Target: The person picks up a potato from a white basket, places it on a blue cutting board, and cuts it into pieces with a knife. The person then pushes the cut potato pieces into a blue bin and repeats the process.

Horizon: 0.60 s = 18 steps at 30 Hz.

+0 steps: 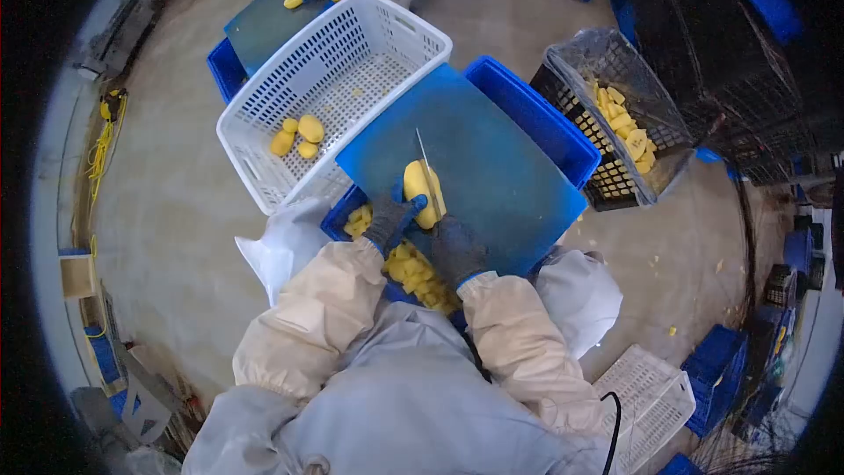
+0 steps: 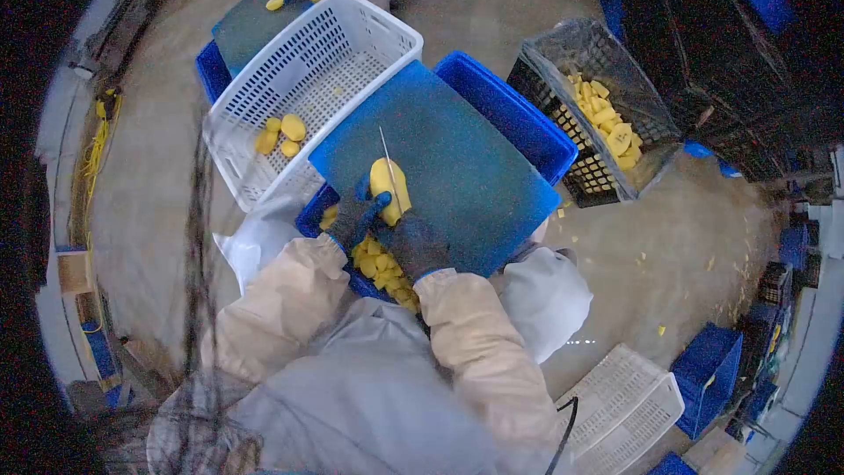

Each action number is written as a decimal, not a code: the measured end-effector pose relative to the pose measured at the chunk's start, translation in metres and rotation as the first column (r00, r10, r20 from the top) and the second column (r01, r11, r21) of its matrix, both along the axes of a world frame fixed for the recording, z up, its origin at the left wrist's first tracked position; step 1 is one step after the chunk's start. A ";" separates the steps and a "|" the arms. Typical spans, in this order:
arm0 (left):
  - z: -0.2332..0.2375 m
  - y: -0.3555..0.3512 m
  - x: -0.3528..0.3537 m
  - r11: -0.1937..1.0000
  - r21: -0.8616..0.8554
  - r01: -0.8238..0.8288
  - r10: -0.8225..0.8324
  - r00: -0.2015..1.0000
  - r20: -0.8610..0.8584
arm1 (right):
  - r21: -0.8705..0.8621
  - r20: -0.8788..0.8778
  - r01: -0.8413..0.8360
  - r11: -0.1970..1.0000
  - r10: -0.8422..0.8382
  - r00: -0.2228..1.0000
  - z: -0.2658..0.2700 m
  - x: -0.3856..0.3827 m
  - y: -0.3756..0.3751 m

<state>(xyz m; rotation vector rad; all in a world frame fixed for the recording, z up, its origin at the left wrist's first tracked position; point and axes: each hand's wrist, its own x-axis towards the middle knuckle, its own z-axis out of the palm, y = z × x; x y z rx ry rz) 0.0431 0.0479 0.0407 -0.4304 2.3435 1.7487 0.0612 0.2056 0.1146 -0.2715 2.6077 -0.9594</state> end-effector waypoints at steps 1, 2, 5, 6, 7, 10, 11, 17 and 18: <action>-0.001 -0.002 -0.001 1.000 -0.001 -0.003 0.003 1.000 -0.007 | 0.056 0.007 -0.003 0.998 0.002 1.000 -0.006 -0.001 -0.003; -0.002 0.000 0.000 0.999 -0.035 -0.021 0.020 1.000 -0.013 | 0.118 0.014 -0.004 0.993 0.002 1.000 -0.010 0.001 -0.002; -0.022 -0.001 -0.002 0.996 -0.088 -0.020 0.009 0.992 -0.127 | 0.166 -0.063 -0.013 0.986 0.024 0.998 -0.013 0.009 0.000; -0.032 -0.005 -0.001 0.994 -0.113 -0.010 -0.014 0.977 -0.213 | 0.162 -0.066 -0.014 0.987 0.025 0.998 -0.011 0.011 -0.001; -0.025 -0.003 0.002 0.993 -0.117 -0.013 -0.012 0.977 -0.212 | 0.125 -0.038 0.021 0.992 -0.016 0.999 -0.008 0.013 -0.003; -0.041 -0.005 -0.006 0.985 -0.167 -0.049 0.043 0.998 -0.043 | 0.093 0.025 0.073 0.993 -0.076 0.997 -0.022 0.013 -0.007; -0.046 -0.004 -0.005 0.984 -0.168 -0.052 0.045 0.998 -0.046 | 0.101 0.059 0.087 0.991 -0.093 0.994 -0.030 0.013 -0.007; -0.025 0.011 -0.011 0.940 0.273 -0.203 0.204 0.979 0.027 | 0.279 -0.306 -0.033 0.960 0.121 0.944 -0.085 0.030 0.015; -0.054 0.003 -0.017 0.989 0.071 -0.131 0.135 0.989 -0.059 | 0.173 -0.414 0.040 0.984 0.036 0.910 -0.102 0.031 0.017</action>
